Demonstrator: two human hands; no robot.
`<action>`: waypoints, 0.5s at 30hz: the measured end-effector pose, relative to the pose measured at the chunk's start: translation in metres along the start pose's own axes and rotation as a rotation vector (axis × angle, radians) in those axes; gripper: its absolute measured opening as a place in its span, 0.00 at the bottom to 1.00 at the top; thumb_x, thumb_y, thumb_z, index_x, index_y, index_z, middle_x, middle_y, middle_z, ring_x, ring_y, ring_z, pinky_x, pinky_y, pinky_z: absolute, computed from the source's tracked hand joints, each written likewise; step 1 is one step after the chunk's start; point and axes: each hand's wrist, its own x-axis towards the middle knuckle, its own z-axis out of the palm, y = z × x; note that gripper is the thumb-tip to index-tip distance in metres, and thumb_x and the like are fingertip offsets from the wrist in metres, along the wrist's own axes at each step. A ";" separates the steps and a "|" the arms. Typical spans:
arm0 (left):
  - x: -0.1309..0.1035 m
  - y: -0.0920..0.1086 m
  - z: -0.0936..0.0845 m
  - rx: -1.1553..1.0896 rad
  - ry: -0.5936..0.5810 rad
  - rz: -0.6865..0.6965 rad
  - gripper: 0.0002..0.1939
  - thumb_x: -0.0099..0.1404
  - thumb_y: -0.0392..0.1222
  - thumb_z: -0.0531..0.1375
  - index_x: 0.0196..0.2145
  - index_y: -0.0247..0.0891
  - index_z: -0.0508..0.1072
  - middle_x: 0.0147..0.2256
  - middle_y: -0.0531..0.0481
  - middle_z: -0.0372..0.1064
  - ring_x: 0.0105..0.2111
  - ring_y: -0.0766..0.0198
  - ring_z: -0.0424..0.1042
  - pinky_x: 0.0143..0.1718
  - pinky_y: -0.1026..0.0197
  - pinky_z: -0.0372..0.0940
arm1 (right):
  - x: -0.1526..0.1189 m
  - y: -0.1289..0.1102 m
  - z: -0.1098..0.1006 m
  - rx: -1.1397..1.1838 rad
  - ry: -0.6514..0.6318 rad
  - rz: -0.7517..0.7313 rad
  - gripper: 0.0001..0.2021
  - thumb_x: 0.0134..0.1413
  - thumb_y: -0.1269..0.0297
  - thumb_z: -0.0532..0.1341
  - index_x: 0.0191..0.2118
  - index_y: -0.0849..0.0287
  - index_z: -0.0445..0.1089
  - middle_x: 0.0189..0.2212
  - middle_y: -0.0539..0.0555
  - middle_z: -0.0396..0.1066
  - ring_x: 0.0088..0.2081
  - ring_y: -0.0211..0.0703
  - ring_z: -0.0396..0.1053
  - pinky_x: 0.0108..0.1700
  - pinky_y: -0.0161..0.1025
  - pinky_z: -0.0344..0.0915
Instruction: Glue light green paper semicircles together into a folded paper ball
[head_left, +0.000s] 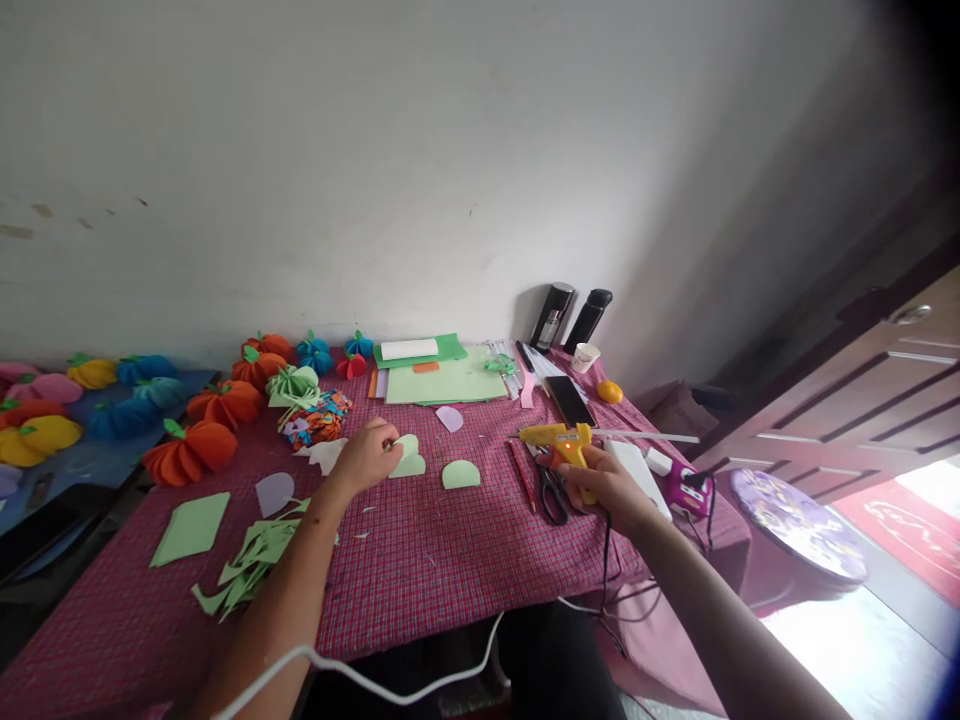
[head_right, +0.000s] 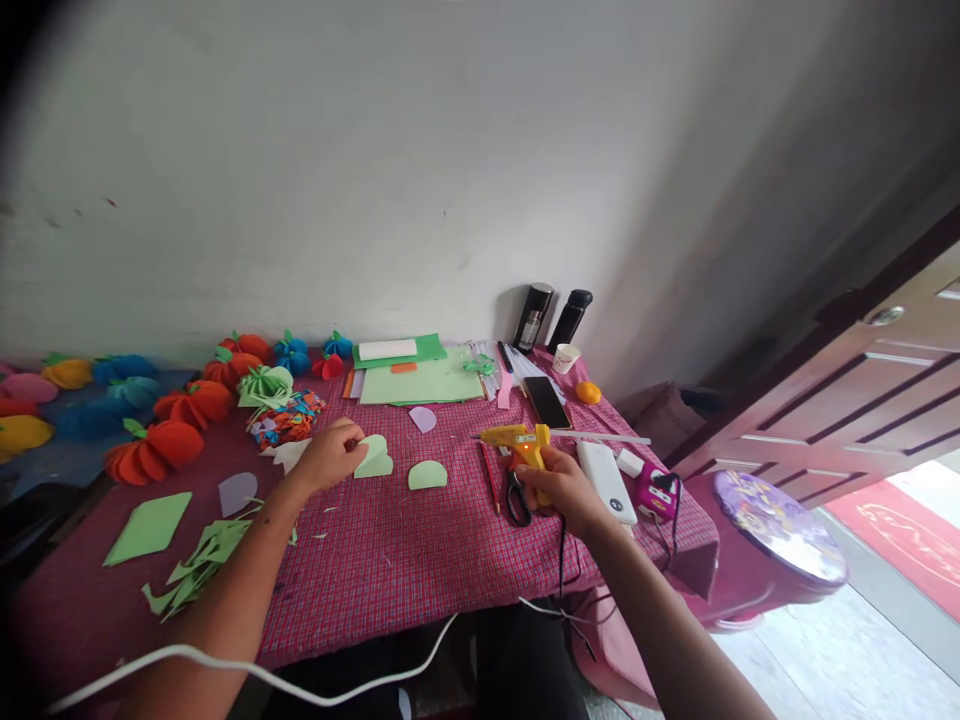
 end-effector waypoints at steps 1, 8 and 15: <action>0.000 0.002 0.000 -0.085 -0.028 0.031 0.07 0.62 0.40 0.55 0.28 0.38 0.70 0.33 0.48 0.70 0.35 0.60 0.68 0.38 0.61 0.59 | 0.003 -0.003 0.006 0.006 -0.015 -0.002 0.22 0.55 0.52 0.65 0.49 0.63 0.72 0.15 0.45 0.63 0.14 0.32 0.53 0.17 0.31 0.46; -0.006 0.018 0.004 -0.322 -0.424 0.146 0.07 0.60 0.40 0.56 0.26 0.37 0.69 0.28 0.53 0.67 0.30 0.64 0.64 0.31 0.63 0.55 | 0.029 -0.009 0.040 -0.239 -0.120 -0.038 0.13 0.54 0.55 0.63 0.39 0.60 0.69 0.17 0.43 0.62 0.16 0.33 0.59 0.19 0.31 0.53; -0.007 0.018 0.004 -0.307 -0.480 0.167 0.05 0.57 0.36 0.55 0.28 0.36 0.72 0.27 0.53 0.67 0.29 0.65 0.63 0.30 0.63 0.53 | 0.046 -0.007 0.065 -0.570 -0.194 -0.232 0.15 0.64 0.54 0.58 0.46 0.60 0.71 0.24 0.46 0.65 0.23 0.34 0.61 0.25 0.33 0.56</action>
